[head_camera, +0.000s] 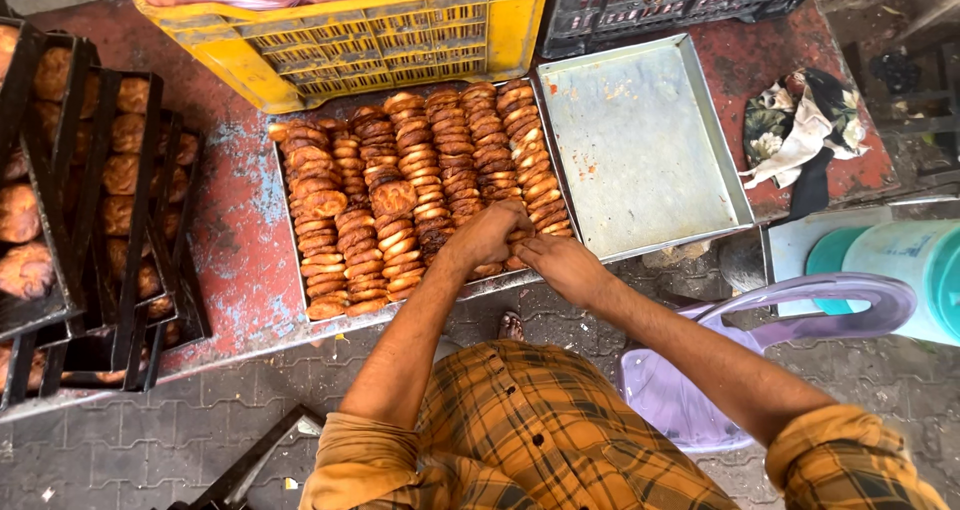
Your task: The person organizes baked goods into trays by hand, moving them from one tray to another and stacking them in rows.
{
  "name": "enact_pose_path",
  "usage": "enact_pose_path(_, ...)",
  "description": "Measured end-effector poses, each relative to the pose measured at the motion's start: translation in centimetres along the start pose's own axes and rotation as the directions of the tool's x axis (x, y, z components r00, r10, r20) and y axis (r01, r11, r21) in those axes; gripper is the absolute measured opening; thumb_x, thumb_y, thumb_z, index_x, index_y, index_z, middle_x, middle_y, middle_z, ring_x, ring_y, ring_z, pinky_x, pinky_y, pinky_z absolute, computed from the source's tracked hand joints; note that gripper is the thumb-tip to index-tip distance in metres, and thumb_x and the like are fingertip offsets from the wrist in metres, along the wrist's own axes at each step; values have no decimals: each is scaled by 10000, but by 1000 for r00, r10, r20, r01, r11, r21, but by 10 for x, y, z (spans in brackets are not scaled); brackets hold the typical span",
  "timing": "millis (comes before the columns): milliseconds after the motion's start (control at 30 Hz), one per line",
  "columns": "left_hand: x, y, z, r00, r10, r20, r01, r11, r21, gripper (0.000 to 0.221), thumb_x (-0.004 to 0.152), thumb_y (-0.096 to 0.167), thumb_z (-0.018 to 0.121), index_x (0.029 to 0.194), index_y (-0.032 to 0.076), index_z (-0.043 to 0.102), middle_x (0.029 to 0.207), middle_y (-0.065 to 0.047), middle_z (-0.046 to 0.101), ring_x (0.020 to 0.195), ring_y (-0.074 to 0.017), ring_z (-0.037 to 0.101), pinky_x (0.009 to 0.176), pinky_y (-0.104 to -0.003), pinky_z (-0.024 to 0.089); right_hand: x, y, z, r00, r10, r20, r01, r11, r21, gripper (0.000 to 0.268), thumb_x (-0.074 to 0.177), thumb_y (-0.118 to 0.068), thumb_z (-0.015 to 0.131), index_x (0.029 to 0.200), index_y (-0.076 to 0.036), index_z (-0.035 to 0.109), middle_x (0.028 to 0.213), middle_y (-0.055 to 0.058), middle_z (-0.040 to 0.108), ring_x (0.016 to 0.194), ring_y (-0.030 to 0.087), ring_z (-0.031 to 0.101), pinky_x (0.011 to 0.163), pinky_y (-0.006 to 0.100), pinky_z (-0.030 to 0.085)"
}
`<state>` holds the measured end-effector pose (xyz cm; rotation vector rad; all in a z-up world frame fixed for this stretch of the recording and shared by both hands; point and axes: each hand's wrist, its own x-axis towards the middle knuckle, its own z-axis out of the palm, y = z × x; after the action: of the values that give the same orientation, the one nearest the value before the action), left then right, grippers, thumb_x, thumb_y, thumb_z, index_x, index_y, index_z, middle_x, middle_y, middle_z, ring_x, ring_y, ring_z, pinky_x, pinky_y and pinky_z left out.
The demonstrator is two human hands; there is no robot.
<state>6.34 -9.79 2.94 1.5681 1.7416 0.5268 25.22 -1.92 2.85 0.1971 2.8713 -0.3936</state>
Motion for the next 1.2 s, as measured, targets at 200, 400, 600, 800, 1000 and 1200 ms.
enact_pose_path(200, 3, -11, 1, 1000, 20, -15, -21, 997, -74, 392, 705, -75, 824, 1066, 62, 758, 1130, -58, 689, 1110, -191, 647, 1009, -317, 545, 12, -4, 6, 990, -73, -119, 56, 988, -145, 452, 908, -26, 603, 1359, -50, 574, 1319, 142, 646, 1190, 273, 643, 980, 426, 577)
enact_pose_path(400, 4, -20, 2, 998, 67, -8, -68, 993, -93, 363, 714, -32, 848, 1053, 67, 761, 1106, -58, 696, 1113, -199, 654, 1025, -332, 540, 11, -6, 12, 997, 17, 72, -9, 993, -115, 513, 926, 10, 590, 1432, -22, 514, 1369, 159, 621, 1176, 265, 651, 885, 383, 626)
enact_pose_path(600, 14, -34, 6, 989, 135, -59, -140, 986, -94, 284, 781, -14, 834, 1038, 82, 764, 1067, -74, 696, 1046, -219, 669, 971, -363, 564, 8, 1, 25, 989, -29, -146, 22, 999, -49, 524, 930, -21, 578, 1449, -31, 508, 1493, 200, 537, 1262, 324, 594, 976, 403, 571)
enact_pose_path(800, 7, -34, 6, 974, 201, -105, -211, 972, -101, 352, 678, -45, 826, 1009, 64, 773, 1069, -91, 714, 1074, -250, 675, 956, -371, 562, 0, -2, 37, 978, -47, -205, 28, 995, -97, 585, 866, -40, 582, 1438, 24, 480, 1423, 223, 581, 1296, 357, 579, 1088, 422, 501)
enact_pose_path(1000, -6, -20, -12, 998, 45, 54, -34, 982, -186, 421, 793, -16, 765, 1195, 100, 725, 1245, -90, 695, 1157, -236, 663, 1013, -378, 526, -1, -14, 18, 989, -16, -145, -4, 990, -139, 580, 883, -14, 563, 1456, 29, 480, 1397, 244, 593, 1288, 359, 590, 1062, 416, 515)
enact_pose_path(1200, -43, 1, -14, 985, -27, -169, -15, 969, -245, 378, 867, 23, 695, 1231, 120, 721, 1325, -91, 681, 1175, -243, 658, 1035, -390, 538, -10, -23, -6, 968, 101, -228, -61, 983, 174, 428, 922, -190, 677, 1313, -29, 609, 1342, 179, 661, 1237, 350, 629, 1049, 453, 529)
